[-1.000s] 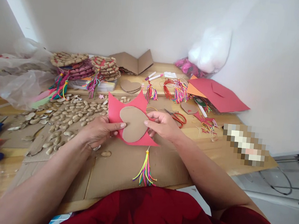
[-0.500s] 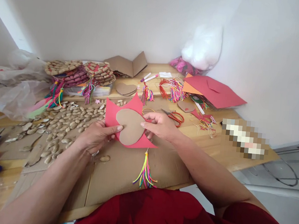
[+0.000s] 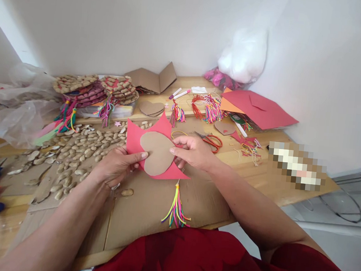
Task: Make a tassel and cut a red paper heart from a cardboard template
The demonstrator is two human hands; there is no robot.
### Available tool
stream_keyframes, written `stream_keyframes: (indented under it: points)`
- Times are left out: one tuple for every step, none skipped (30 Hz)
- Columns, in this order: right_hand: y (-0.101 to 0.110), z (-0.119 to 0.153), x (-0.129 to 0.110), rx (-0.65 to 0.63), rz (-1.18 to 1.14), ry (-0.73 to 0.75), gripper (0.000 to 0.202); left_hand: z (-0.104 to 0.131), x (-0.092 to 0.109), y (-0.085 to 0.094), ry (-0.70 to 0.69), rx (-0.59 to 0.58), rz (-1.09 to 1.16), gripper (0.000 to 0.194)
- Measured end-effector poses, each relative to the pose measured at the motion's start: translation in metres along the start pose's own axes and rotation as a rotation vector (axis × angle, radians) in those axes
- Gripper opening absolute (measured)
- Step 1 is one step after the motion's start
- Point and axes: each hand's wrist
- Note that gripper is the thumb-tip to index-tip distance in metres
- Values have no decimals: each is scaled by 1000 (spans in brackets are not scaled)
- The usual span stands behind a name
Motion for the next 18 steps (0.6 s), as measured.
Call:
stream_keyframes:
  points:
    - [0, 0, -1, 1, 2, 0, 12, 0, 0, 0, 2, 5, -3, 41]
    - [0, 1, -1, 3, 4, -3, 12, 1, 1, -1, 4, 11, -3, 41]
    - [0, 1, -2, 7, 4, -7, 12, 1, 1, -1, 3, 16, -2, 43]
    - [0, 2, -2, 11, 0, -10, 13, 1, 1, -1, 1, 18, -1, 44]
    - [-1, 2, -3, 10, -2, -11, 13, 1, 1, -1, -2, 17, -1, 45]
    - [-1, 2, -3, 5, -1, -9, 13, 1, 1, 0, -7, 13, -3, 45]
    - [-1, 2, -2, 0, 1, -6, 12, 0, 0, 0, -14, 7, -6, 46]
    - [-1, 1, -2, -2, 6, -2, 12, 0, -1, 1, -21, 1, -10, 46]
    - [0, 1, -1, -1, 12, 3, 12, -1, -1, 2, -26, -4, -14, 45]
    - [0, 1, 1, 2, 18, 7, 13, -1, -2, 3, -29, -8, -19, 44]
    - [0, 0, 2, 7, 24, 10, 13, -1, -2, 3, -32, -9, -23, 44]
    - [1, 0, 3, 10, 30, 15, 13, -1, -2, 3, -34, -9, -26, 44]
    - [1, -1, 4, 8, 38, 20, 13, -1, -2, 2, -35, -5, -28, 44]
    - [1, -1, 5, 4, 45, 26, 13, 0, -2, 2, -38, 5, -27, 45]
    - [1, -1, 5, -1, 49, 31, 13, 1, -1, 1, -40, 15, -20, 47]
    - [1, -1, 5, -1, 49, 34, 13, 2, -1, 0, -41, 24, -14, 50]
    - [1, -1, 4, -2, 46, 34, 13, 2, 0, -1, -41, 33, -10, 52]
    - [1, -1, 4, 0, 41, 28, 13, 3, 0, -1, -42, 44, -12, 54]
Point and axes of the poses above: each hand's wrist, its own z-axis away from the middle knuckle, its own y-axis out of the back of the hand, x = y × z, and after that the axes turned 5 degrees about -y, right-handed
